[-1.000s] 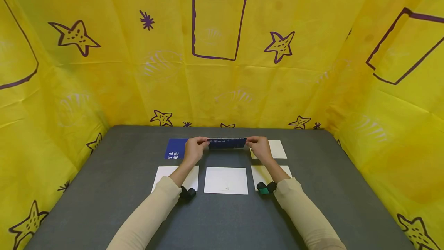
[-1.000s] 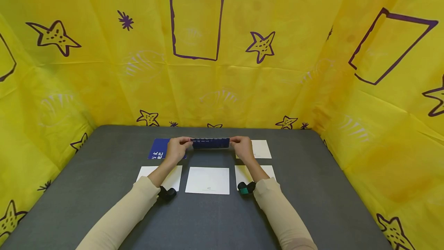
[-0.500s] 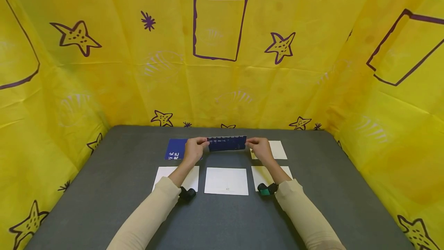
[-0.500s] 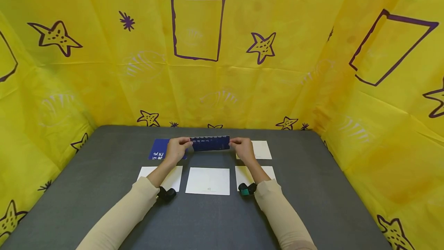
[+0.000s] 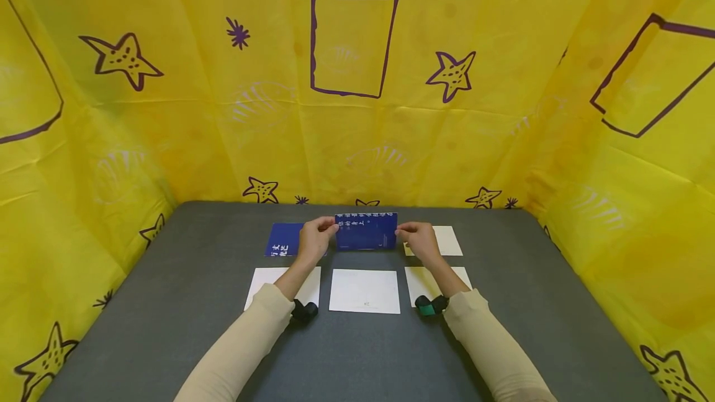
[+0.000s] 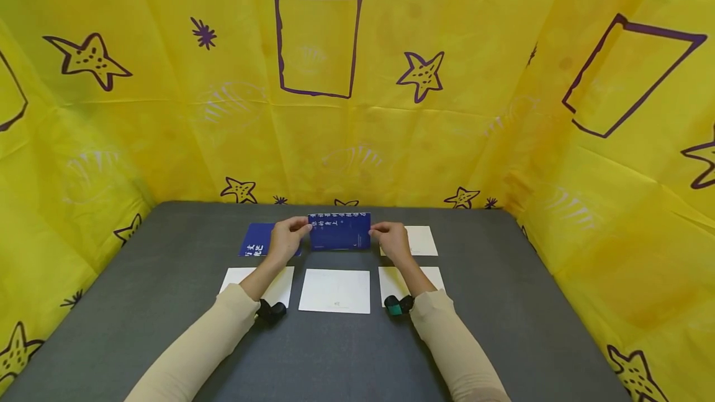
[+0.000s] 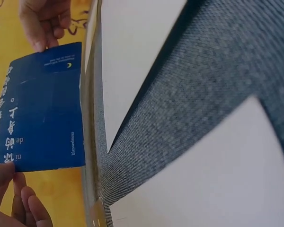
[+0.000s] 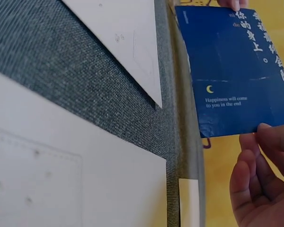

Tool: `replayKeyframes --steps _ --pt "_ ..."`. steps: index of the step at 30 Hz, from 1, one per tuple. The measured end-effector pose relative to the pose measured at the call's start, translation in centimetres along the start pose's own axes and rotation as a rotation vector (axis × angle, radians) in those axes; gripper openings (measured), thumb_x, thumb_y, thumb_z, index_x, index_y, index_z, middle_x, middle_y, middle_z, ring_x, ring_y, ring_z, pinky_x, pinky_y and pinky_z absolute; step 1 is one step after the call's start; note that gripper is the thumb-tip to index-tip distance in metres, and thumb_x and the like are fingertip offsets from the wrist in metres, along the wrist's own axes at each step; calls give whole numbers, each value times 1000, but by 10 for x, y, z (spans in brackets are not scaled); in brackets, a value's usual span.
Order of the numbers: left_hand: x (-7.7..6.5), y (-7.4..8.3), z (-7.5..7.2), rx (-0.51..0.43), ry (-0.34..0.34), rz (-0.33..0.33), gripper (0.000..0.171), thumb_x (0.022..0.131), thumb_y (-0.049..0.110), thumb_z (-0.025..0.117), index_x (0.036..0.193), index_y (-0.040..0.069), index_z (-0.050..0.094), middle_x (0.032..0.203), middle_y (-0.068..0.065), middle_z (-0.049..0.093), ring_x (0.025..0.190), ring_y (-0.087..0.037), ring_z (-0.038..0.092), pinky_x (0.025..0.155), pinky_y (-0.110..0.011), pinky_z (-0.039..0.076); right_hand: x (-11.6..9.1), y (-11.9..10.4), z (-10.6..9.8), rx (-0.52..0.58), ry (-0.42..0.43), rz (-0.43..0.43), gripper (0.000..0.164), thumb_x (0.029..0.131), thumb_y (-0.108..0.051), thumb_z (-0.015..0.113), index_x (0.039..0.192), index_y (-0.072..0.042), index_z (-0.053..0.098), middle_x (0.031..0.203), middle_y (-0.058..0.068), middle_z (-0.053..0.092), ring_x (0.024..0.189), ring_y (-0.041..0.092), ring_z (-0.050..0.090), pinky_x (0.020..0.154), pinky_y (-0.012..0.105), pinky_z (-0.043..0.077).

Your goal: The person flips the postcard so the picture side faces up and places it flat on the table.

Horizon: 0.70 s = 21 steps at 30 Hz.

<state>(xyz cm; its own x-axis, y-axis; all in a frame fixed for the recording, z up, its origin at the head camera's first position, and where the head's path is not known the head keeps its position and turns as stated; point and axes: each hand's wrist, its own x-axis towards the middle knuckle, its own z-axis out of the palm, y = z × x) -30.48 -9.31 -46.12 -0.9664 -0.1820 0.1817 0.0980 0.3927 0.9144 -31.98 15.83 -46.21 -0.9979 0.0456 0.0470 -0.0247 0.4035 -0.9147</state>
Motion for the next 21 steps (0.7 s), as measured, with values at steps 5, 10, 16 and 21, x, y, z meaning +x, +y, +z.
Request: replayKeyframes --steps 5,10,16,21 --pt "0 0 1 -1 -2 -16 21 88 13 71 105 2 74 99 -16 74 92 -27 68 77 -32 52 1 2 0 17 19 18 16 86 -7 70 97 4 73 85 12 73 65 17 56 58 23 48" --pt "2 0 2 -2 16 -76 19 87 15 73 103 4 73 95 -15 73 88 -27 68 69 -26 47 2 3 1 40 24 32 15 86 -7 70 95 5 73 81 10 71 62 15 55 57 24 49" --pt "4 2 4 25 35 -114 18 86 18 74 99 5 73 92 -13 72 83 -24 66 65 -26 43 2 4 3 64 28 61 15 85 -9 72 94 3 73 75 4 67 60 15 53 58 27 49" --pt "6 3 6 36 31 -119 17 86 18 74 97 4 73 91 -13 72 83 -24 65 65 -25 44 2 3 3 89 24 81 16 85 -7 71 96 5 72 73 2 65 60 15 52 57 26 47"
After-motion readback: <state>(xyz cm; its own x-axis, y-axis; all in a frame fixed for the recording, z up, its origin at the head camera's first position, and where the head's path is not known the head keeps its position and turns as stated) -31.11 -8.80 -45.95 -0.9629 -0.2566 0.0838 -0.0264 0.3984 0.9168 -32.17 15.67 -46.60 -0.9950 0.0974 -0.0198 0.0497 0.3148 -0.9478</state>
